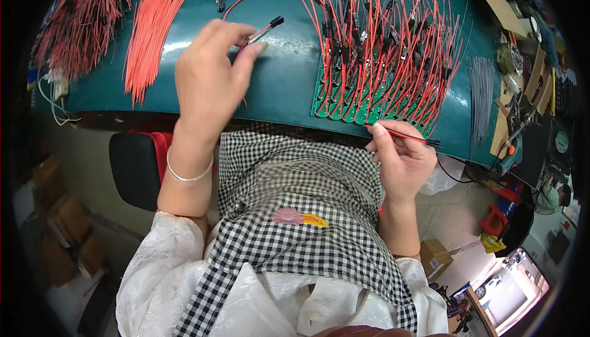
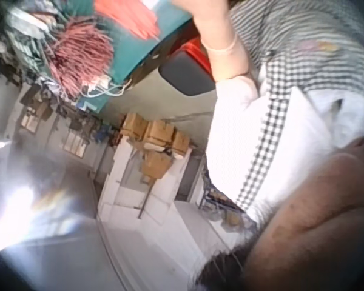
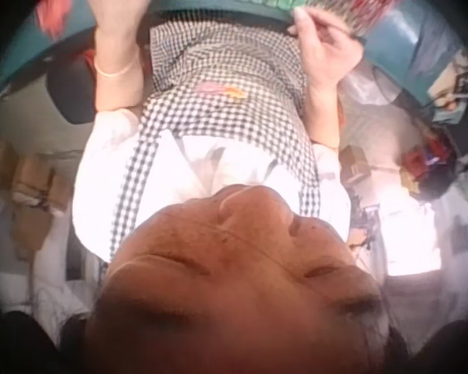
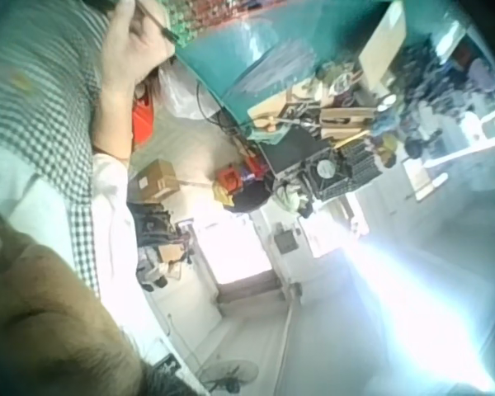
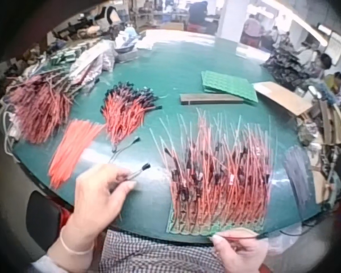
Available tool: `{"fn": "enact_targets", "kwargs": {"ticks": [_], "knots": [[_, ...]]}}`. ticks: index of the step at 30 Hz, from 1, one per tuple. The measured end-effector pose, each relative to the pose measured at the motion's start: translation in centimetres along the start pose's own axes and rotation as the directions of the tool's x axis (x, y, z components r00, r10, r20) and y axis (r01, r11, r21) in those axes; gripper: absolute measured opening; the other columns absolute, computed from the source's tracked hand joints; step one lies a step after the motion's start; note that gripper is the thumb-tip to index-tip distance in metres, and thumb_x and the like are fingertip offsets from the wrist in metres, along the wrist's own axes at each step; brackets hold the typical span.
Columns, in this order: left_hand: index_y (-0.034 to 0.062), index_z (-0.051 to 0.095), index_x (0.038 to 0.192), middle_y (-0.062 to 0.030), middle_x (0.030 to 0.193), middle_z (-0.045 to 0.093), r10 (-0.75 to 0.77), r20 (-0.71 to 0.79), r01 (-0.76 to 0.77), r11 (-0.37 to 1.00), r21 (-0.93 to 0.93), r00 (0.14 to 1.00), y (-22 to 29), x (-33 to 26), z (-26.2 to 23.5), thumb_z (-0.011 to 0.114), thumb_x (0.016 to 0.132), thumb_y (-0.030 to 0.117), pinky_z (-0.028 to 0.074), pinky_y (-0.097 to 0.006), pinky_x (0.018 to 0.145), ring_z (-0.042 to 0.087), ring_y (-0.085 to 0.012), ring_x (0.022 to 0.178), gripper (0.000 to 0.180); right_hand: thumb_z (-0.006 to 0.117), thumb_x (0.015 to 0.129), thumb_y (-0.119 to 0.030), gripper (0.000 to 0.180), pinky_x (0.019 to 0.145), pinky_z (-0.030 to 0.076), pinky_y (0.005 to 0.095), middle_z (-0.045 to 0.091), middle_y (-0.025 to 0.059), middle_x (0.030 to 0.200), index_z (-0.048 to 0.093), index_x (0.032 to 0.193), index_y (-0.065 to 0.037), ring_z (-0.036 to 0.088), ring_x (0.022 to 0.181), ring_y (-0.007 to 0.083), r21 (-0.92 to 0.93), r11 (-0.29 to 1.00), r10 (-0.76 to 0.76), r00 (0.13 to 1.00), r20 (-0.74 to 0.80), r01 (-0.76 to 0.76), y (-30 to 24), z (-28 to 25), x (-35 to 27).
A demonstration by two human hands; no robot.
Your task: Attaching color-coded wires to small circuit board modules on a factory assembly line.
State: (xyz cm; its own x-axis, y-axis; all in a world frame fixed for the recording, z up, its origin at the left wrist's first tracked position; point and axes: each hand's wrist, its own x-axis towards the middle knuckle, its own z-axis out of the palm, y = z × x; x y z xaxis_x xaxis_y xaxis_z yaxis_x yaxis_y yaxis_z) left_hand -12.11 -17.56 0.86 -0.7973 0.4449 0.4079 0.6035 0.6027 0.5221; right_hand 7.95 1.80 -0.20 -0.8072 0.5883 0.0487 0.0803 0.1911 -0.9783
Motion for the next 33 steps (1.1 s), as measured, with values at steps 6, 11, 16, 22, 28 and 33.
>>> {"fn": "enact_targets", "kwargs": {"ticks": [6, 11, 16, 22, 28, 33], "knots": [[0.001, 0.068, 0.091, -0.0051, 0.08, 0.063, -0.041, 0.035, 0.04, 0.998, 0.043, 0.999, -2.2, 0.2, 1.2, 0.08, 0.08, 0.008, 0.046, -0.029, 0.06, 0.056, -0.0154, 0.066, 0.017, 0.076, 0.085, 0.002, 0.008, 0.053, 0.051, 0.0201, 0.071, 0.0105, 0.082, 0.073, 0.092, 0.005, 0.065, 0.062, 0.0102, -0.184, 0.975, -0.13, 0.991, -0.019, 0.125, 1.6, 0.5, -0.2], [0.001, 0.068, 0.089, -0.005, 0.079, 0.062, -0.021, 0.027, 0.02, 0.999, 0.046, 0.999, -2.2, 0.5, 1.5, 0.078, 0.082, 0.007, 0.043, -0.029, 0.055, 0.051, -0.0137, 0.059, 0.014, 0.077, 0.084, 0.001, 0.008, 0.053, 0.05, 0.0218, 0.072, 0.0104, 0.083, 0.074, 0.09, 0.003, 0.065, 0.067, 0.012, -0.139, 0.986, -0.097, 0.994, -0.055, 0.088, 1.6, 0.7, -0.3], [0.0019, 0.07, 0.092, 0.0015, 0.078, 0.062, -0.04, -0.026, 0.038, 0.996, -0.08, 0.999, -2.4, 0.9, 1.8, 0.076, 0.084, 0.006, 0.036, -0.024, 0.051, 0.044, -0.0061, 0.056, 0.011, 0.077, 0.084, 0.002, 0.009, 0.056, 0.05, 0.0228, 0.071, 0.0102, 0.084, 0.073, 0.091, 0.002, 0.065, 0.07, 0.0137, -0.21, 0.964, -0.167, 0.986, -0.005, 0.163, 1.4, 0.6, 0.0], [0.0013, 0.07, 0.089, -0.0001, 0.078, 0.064, -0.423, 0.009, 0.359, 0.756, -0.547, 0.906, -1.7, 1.2, 0.4, 0.077, 0.088, 0.012, 0.035, -0.02, 0.048, 0.045, -0.002, 0.053, 0.013, 0.078, 0.081, 0.004, 0.013, 0.063, 0.053, 0.0273, 0.07, 0.0109, 0.083, 0.071, 0.092, 0.001, 0.067, 0.071, 0.0193, -0.234, 0.933, -0.276, 0.961, 0.015, 0.272, 1.9, 0.5, 0.2], [-0.0014, 0.059, 0.102, -0.0124, 0.086, 0.073, -0.357, 0.064, 0.235, 0.462, -0.855, 0.932, -0.3, 0.6, -0.5, 0.067, 0.098, 0.01, 0.043, -0.019, 0.048, 0.056, -0.0065, 0.054, 0.014, 0.078, 0.08, 0.005, 0.015, 0.065, 0.054, 0.0285, 0.07, 0.0107, 0.082, 0.07, 0.092, 0.001, 0.068, 0.072, 0.0207, -0.247, 0.903, -0.347, 0.936, 0.061, 0.351, 2.0, 0.4, 0.4], [-0.002, 0.057, 0.101, -0.0148, 0.089, 0.073, -0.3, 0.152, 0.279, 0.445, -0.851, 0.942, 1.8, -1.5, -0.4, 0.063, 0.1, 0.009, 0.049, -0.02, 0.052, 0.062, -0.0093, 0.059, 0.013, 0.079, 0.08, 0.005, 0.015, 0.063, 0.054, 0.0285, 0.07, 0.0105, 0.081, 0.07, 0.091, 0.001, 0.068, 0.071, 0.0208, -0.252, 0.9, -0.349, 0.934, 0.074, 0.356, 1.7, 0.3, 0.5]]}}
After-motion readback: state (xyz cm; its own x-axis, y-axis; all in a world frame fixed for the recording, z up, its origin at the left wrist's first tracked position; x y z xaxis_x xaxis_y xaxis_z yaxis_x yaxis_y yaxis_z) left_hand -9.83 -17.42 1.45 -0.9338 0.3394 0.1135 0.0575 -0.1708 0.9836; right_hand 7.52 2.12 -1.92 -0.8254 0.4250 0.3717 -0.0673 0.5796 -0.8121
